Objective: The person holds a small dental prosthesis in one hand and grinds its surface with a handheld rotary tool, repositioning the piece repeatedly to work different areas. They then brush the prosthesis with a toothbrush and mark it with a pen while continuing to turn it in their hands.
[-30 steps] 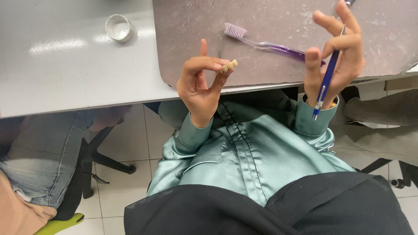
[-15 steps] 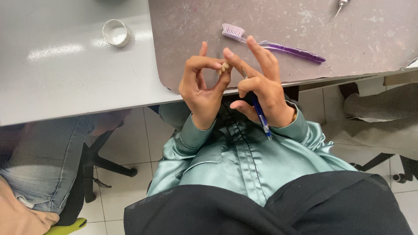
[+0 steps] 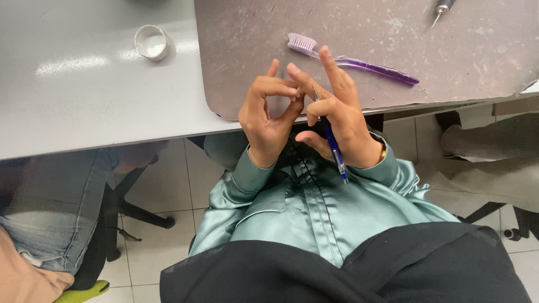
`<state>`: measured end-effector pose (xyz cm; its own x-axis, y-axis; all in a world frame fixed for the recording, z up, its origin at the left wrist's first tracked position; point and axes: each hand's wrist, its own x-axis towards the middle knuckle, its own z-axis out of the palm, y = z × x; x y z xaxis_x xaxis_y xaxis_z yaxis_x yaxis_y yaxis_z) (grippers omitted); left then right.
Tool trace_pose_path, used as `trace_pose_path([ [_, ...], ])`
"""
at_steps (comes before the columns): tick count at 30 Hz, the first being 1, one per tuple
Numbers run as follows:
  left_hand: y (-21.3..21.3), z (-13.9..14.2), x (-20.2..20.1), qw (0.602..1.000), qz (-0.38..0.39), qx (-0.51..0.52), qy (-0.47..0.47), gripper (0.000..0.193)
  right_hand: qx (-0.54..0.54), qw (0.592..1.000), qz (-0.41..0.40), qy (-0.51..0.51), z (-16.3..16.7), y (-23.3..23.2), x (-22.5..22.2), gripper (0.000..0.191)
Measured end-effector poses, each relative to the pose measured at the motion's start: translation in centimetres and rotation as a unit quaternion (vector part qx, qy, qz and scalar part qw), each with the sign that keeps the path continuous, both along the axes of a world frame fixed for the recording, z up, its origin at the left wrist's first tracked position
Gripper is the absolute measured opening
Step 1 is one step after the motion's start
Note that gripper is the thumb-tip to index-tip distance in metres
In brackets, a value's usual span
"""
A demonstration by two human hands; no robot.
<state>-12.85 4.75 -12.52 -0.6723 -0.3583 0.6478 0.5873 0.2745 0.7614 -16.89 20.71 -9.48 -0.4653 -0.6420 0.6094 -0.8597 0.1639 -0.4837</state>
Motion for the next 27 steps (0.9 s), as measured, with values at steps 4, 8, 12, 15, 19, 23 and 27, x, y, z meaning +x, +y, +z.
trace_pose_path([
  [4, 0.2, -0.5, -0.2, 0.997, -0.012, 0.071, 0.013, 0.031, -0.015, 0.999, 0.045, -0.013, 0.3, -0.2, -0.2, 0.041],
  [8, 0.6, -0.6, -0.4, 0.993, 0.004, 0.112, 0.039, 0.029, -0.059, 0.995, 0.07, -0.05, 0.8, 0.9, -0.5, 0.033],
  [12, 0.3, -0.1, -0.2, 0.997, 0.003, 0.077, 0.028, 0.028, -0.184, 0.968, 0.059, -0.158, 0.2, 0.9, -1.5, 0.032],
  [15, -0.2, 0.4, 0.0, 0.999, 0.009, 0.037, 0.009, 0.027, -0.247, 0.919, 0.1, -0.289, -1.0, -0.2, -2.1, 0.038],
  [19, -0.3, 0.9, 0.1, 1.0, 0.024, 0.001, -0.007, 0.025, -0.263, 0.907, 0.093, -0.316, -2.0, -0.6, -2.4, 0.043],
  [23, -0.4, 1.1, 0.1, 1.0, 0.025, -0.015, -0.005, 0.026, -0.283, 0.886, 0.107, -0.351, -2.2, -0.2, -2.8, 0.043],
  [27, -0.5, 1.6, -0.1, 0.999, 0.004, 0.019, -0.041, 0.027, -0.294, 0.883, 0.104, -0.35, -2.3, -0.5, -3.1, 0.043],
])
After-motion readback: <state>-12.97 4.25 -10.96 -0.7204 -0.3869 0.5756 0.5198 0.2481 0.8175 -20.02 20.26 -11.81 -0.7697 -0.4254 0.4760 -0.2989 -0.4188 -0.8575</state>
